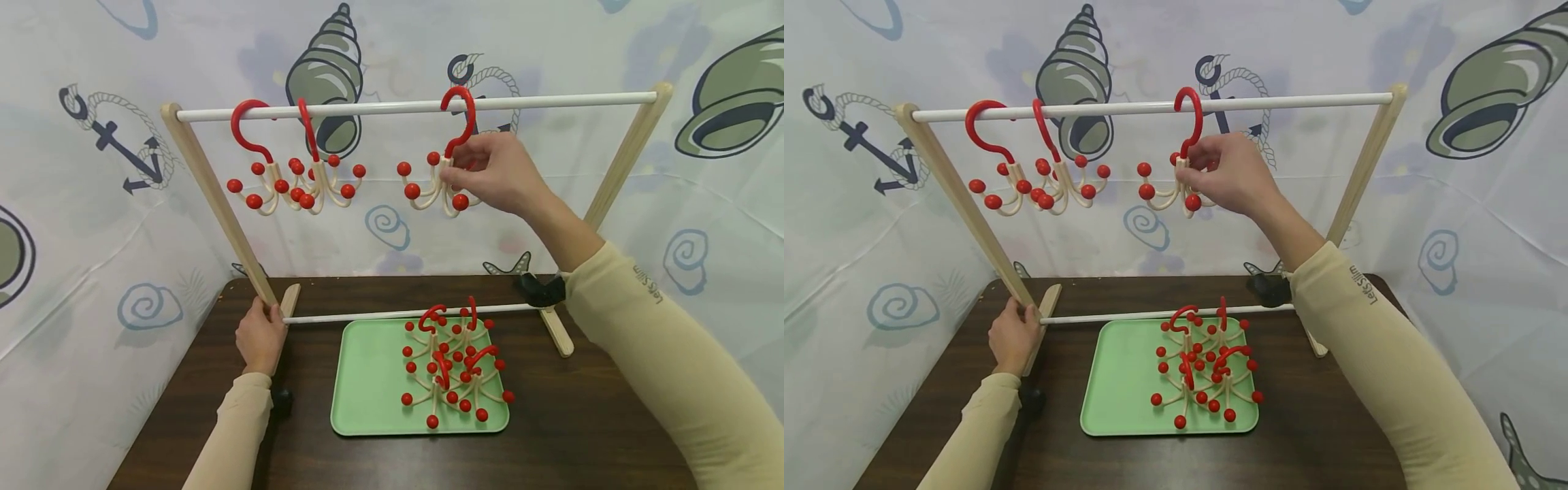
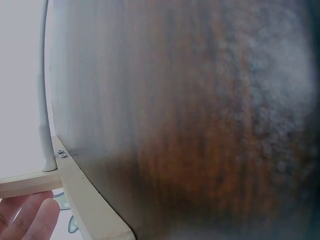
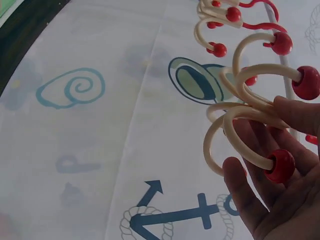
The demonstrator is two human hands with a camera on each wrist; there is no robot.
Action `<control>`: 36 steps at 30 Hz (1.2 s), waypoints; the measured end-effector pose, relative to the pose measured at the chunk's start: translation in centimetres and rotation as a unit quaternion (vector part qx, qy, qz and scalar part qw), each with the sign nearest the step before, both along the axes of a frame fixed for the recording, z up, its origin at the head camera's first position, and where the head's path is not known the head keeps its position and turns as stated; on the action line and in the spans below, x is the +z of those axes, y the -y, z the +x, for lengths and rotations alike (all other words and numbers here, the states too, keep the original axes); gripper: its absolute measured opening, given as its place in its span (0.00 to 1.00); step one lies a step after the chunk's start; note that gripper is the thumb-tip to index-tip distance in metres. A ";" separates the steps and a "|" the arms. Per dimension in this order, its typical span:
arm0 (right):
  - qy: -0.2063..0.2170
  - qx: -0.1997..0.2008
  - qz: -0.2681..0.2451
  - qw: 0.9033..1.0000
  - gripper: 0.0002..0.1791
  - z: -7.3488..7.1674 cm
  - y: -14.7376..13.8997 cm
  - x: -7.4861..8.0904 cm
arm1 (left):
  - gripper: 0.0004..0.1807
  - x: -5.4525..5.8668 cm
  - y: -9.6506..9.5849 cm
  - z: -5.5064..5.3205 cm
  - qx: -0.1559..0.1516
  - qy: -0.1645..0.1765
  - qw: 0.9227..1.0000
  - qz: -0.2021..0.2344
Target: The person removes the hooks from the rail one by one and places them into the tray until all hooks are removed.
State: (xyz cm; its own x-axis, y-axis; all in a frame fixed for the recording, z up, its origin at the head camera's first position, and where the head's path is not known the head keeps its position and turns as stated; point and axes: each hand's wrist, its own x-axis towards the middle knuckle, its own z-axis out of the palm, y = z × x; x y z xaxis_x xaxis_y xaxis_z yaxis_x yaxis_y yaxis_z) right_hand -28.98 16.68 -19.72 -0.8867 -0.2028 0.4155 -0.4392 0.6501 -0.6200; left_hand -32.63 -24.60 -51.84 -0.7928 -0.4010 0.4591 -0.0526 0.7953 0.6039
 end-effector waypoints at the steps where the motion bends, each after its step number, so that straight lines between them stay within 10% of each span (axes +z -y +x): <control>1: 0.005 0.007 0.004 1.000 0.20 0.1 0.0 -0.3 | 0.12 0.0 0.0 0.0 0.000 0.000 1.000 0.001; 23: 0.128 0.169 0.090 0.973 0.12 1.5 7.2 -15.1 | 0.13 0.3 -0.1 0.2 -0.002 0.007 1.000 0.006; 36: 0.123 0.178 0.252 0.943 0.10 0.9 9.9 -18.8 | 0.12 0.5 -0.2 0.5 -0.003 -0.001 1.000 0.006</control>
